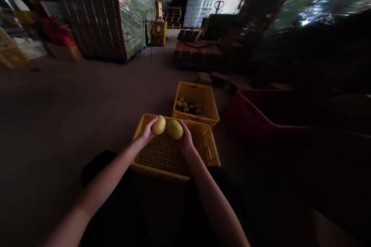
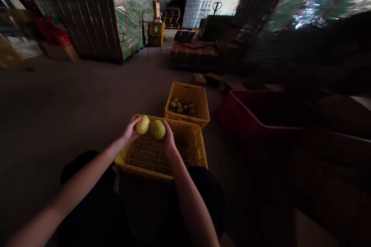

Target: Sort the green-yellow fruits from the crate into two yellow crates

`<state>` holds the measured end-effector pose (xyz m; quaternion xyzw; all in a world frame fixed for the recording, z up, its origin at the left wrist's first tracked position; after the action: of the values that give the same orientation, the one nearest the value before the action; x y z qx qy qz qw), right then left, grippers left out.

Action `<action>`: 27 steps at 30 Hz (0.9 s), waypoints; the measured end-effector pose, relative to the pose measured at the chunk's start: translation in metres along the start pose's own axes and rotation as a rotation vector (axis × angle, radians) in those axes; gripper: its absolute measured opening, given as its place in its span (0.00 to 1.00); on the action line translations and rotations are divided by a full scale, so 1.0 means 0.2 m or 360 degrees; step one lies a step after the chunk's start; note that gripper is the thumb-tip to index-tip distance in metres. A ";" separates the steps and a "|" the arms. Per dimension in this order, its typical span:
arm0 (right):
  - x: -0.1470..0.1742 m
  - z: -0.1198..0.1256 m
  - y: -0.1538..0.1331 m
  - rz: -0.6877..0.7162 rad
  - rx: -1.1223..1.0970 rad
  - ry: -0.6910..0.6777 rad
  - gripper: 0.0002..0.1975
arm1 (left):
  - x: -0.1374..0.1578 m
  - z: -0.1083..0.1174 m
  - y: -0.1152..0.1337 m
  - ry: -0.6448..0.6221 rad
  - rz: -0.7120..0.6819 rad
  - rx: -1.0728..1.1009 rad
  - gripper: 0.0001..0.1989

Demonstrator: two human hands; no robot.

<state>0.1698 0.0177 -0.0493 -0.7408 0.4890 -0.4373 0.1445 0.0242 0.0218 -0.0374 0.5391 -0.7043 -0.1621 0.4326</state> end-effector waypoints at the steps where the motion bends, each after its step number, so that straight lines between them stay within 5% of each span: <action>1: 0.01 0.00 0.00 0.0013 -0.0031 0.0020 0.12 | -0.01 0.01 0.00 0.0005 0.0042 0.0046 0.10; 10: -0.02 0.01 -0.04 0.0253 -0.0195 -0.0130 0.14 | 0.02 -0.01 0.01 -0.0189 0.0187 0.0308 0.15; 15: -0.07 0.04 -0.06 0.0682 0.0000 -0.0130 0.18 | 0.01 -0.12 -0.04 -0.0157 0.0049 0.0445 0.12; 23: -0.14 0.11 -0.03 0.1032 0.0463 0.0144 0.31 | -0.09 -0.30 -0.25 -0.0147 -0.0071 0.0632 0.08; 27: -0.14 0.18 -0.06 0.1224 0.0851 0.0348 0.38 | -0.12 -0.37 -0.33 -0.0353 0.0074 0.0616 0.12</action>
<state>0.2013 0.0384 -0.0769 -0.3927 0.6102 -0.5379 0.4291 0.1240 0.0364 -0.0501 0.5744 -0.7779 -0.0723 0.2445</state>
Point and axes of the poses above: each hand's wrist, its own x-axis away from the middle knuckle, its own z-axis out of the back of the hand, y = z × x, the point moved 4 cm from there along -x, towards the middle knuckle, and after that the axes turned 1 degree about y, right-handed, at the moved point
